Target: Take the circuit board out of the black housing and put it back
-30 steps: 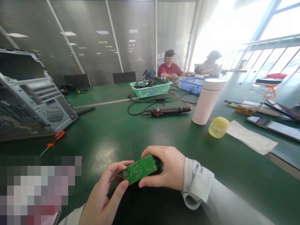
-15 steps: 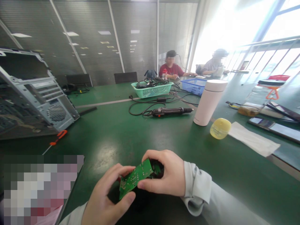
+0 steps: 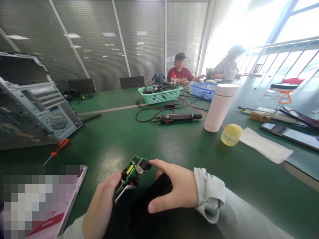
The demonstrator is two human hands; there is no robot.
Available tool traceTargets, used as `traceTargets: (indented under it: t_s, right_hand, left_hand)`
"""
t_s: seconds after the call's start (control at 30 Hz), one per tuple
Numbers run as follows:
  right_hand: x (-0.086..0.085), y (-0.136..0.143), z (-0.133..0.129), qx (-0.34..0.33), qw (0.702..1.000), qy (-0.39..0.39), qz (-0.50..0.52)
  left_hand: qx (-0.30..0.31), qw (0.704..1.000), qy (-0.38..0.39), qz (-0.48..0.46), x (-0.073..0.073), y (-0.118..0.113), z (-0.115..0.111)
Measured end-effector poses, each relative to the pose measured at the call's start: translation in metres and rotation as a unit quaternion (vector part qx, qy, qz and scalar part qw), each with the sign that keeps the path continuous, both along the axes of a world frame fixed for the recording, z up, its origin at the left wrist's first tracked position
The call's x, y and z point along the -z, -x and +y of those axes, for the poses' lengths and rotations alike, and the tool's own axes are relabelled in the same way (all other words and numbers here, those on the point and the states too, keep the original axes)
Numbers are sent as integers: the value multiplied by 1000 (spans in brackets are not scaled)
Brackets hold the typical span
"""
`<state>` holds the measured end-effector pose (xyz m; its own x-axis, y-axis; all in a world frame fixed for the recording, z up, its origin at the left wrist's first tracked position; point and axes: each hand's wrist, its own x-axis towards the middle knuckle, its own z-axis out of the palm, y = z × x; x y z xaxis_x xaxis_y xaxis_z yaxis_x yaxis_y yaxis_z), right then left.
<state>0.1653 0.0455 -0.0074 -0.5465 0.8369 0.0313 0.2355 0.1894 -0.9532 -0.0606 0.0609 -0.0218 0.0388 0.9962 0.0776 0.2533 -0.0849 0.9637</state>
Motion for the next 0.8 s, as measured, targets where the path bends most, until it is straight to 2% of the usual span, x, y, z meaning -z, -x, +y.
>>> traceTargets:
  t_s: [0.1, 0.13, 0.2, 0.27, 0.33, 0.43, 0.5, 0.57, 0.63, 0.73, 0.8]
  right_hand:
    - [-2, -5, -1, 12, 999, 27, -36]
    - [-3, -6, -1, 12, 998, 28, -46]
    - [-5, -5, 0, 15, 997, 31, -73]
    - [-4, -4, 4, 44, 995, 29, -89]
    - [-1, -3, 10, 107, 991, 27, -73]
    - [8, -5, 20, 223, 974, 45, -15]
    - [13, -6, 24, 259, 963, 74, 6]
    - [13, -5, 23, 248, 960, 128, 35]
    - [11, -1, 20, 217, 942, 227, 120]
    - [6, 6, 17, 154, 878, 378, 251]
    - [6, 9, 16, 115, 853, 423, 283]
  left_hand:
    - [-118, 992, 53, 15, 3, 3, 2]
    - [-139, 989, 56, 19, 5, 4, 2]
    - [-123, 990, 67, 9, 8, 4, 3]
    - [-61, 994, 83, -43, 10, 3, 5]
    - [-17, 989, 93, -113, 9, 1, 6]
    - [-11, 978, 103, -184, 7, -1, 8]
    - [-8, 973, 112, -204, 6, -2, 8]
    - [-3, 970, 122, -212, 6, -2, 8]
    - [-7, 969, 127, -212, 6, -2, 7]
    - [-16, 969, 128, -210, 5, -3, 6]
    - [-20, 969, 132, -209, 3, -4, 5]
